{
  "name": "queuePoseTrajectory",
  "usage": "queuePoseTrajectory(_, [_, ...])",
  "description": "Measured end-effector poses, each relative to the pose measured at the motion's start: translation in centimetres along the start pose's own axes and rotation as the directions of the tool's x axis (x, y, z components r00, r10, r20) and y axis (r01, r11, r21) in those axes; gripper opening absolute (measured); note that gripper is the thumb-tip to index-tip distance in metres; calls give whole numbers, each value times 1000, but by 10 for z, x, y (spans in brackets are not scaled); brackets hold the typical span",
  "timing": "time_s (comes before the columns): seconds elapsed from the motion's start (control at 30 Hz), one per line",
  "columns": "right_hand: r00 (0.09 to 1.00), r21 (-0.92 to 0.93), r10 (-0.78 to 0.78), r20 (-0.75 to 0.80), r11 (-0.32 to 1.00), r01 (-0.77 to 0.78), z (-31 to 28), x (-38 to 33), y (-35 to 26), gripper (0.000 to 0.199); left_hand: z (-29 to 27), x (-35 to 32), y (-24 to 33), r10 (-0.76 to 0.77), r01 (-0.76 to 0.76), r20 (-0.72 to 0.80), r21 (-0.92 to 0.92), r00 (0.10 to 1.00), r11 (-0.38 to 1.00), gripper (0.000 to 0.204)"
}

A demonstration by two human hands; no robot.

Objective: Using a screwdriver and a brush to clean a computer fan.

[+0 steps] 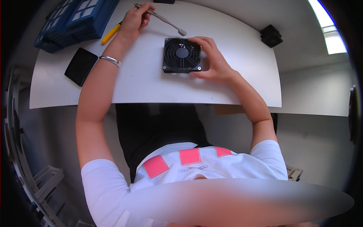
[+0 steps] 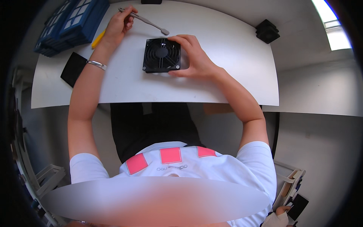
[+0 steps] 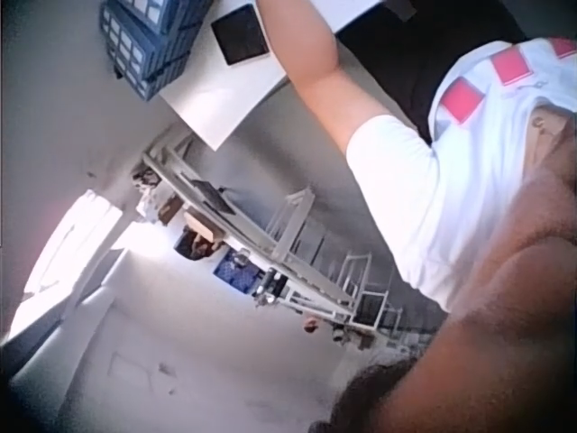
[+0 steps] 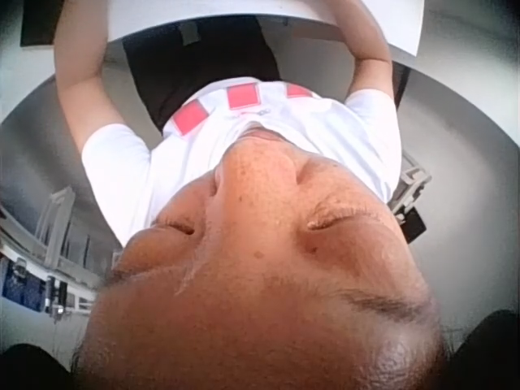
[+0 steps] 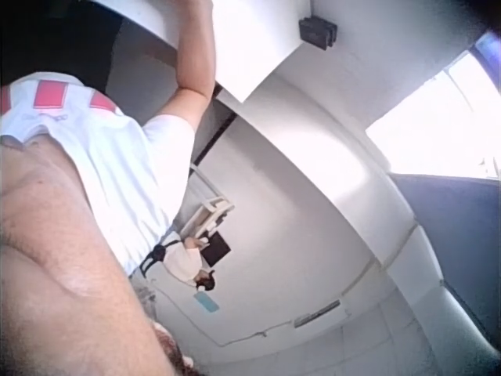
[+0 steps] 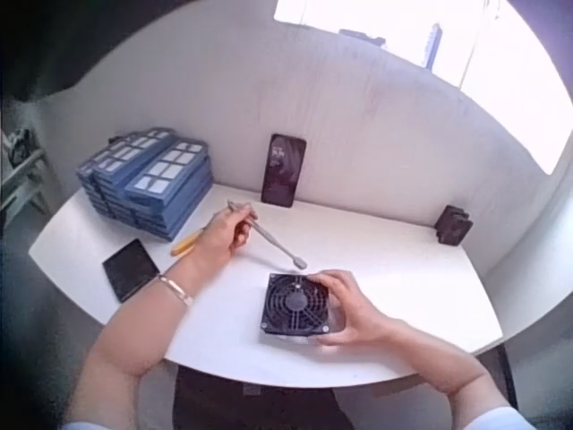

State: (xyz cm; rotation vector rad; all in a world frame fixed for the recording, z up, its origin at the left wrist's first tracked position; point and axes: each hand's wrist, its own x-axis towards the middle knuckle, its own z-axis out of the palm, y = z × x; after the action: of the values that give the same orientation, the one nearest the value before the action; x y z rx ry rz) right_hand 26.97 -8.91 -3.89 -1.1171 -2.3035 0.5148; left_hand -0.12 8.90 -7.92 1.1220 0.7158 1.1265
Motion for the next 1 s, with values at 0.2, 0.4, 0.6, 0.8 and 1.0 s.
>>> queuePoseTrajectory(0.2, [973,144,65,-220,989,-33,-6,2,11,76,18,-14,9,50,-41,-52,152,997,988,29])
queuePoseTrajectory(0.4, [844,54,79,-531,997,-59,-14,7,25,68,18,-9,6,82,-68,-73,182,994,981,30])
queuePoseTrajectory(0.6, [831,-615,-248,-498,777,-136,-47,22,22,69,22,-8,5,78,-70,-39,171,996,983,31])
queuePoseTrajectory(0.8, [990,-835,-113,-88,551,-11,-63,48,10,57,19,-7,4,86,-76,-46,180,995,981,31])
queuePoseTrajectory(1.0, [999,-836,-32,19,548,34,-60,57,-6,55,20,-7,4,61,-59,-7,201,998,978,31])
